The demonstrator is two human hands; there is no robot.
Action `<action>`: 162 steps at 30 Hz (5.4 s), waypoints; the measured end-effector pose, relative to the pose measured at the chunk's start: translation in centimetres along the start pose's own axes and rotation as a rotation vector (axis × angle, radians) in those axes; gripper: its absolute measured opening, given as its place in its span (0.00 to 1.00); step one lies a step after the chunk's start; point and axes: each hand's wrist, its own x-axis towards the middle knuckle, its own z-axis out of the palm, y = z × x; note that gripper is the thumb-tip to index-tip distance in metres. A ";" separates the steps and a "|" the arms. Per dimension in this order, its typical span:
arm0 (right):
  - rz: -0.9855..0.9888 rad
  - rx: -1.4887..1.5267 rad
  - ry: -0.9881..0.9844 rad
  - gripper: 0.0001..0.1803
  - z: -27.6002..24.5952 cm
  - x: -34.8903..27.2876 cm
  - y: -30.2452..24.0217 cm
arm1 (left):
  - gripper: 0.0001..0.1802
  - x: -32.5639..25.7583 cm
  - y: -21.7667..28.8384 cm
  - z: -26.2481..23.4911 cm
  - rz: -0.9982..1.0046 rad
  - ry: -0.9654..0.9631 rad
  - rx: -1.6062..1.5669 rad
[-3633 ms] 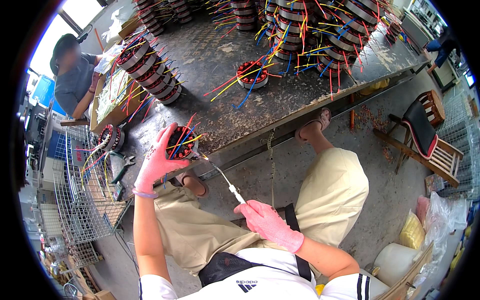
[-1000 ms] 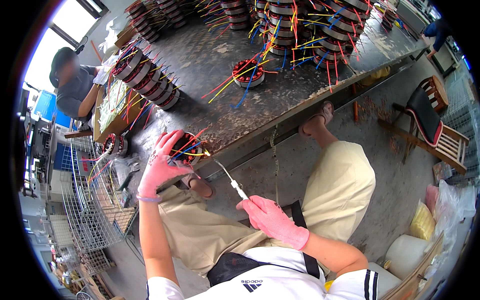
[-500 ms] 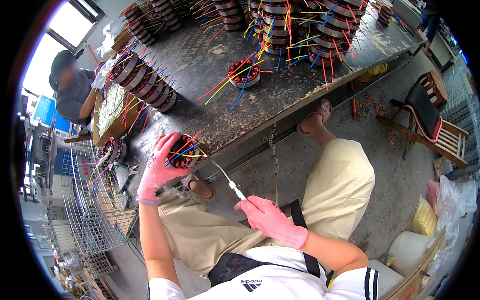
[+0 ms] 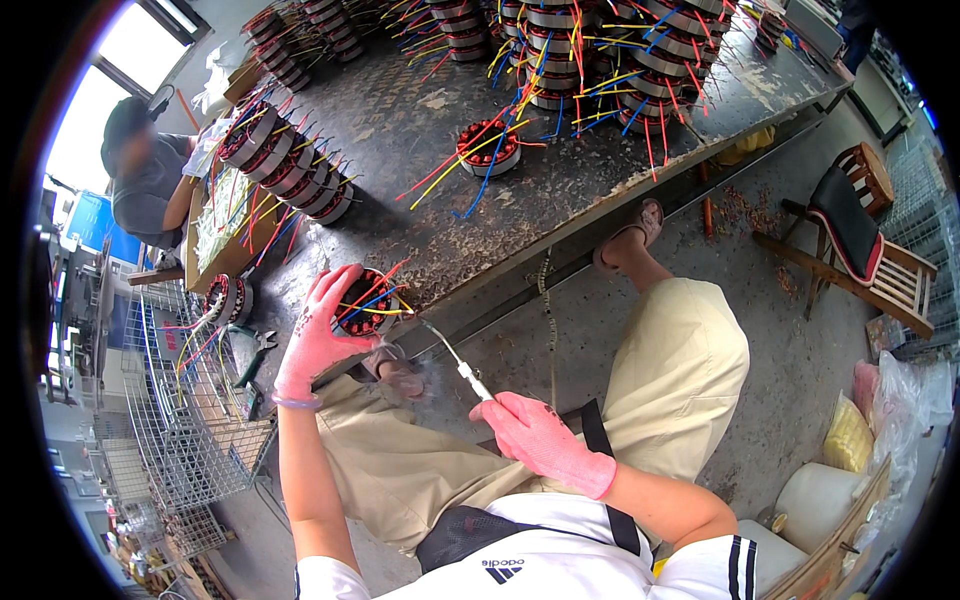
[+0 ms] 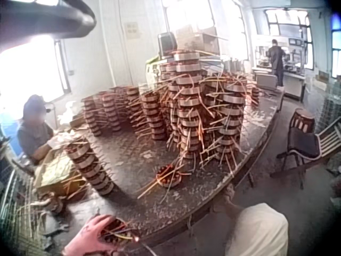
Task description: The person uses a handheld heating tool to treat the ends of wires on a motor stator and then places it onto a stack on the workbench.
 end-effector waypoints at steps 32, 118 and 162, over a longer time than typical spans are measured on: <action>0.001 0.002 -0.015 0.16 0.1 0.1 -0.4 | 0.51 -0.1 0.0 0.0 0.026 0.022 0.009; -0.036 -0.023 -0.013 0.17 0.1 0.2 -0.1 | 0.53 -0.1 -0.2 0.0 -0.005 -0.015 0.010; -0.042 0.035 -0.037 0.17 -0.1 0.3 0.0 | 0.51 -0.9 0.1 -0.5 0.075 0.072 0.081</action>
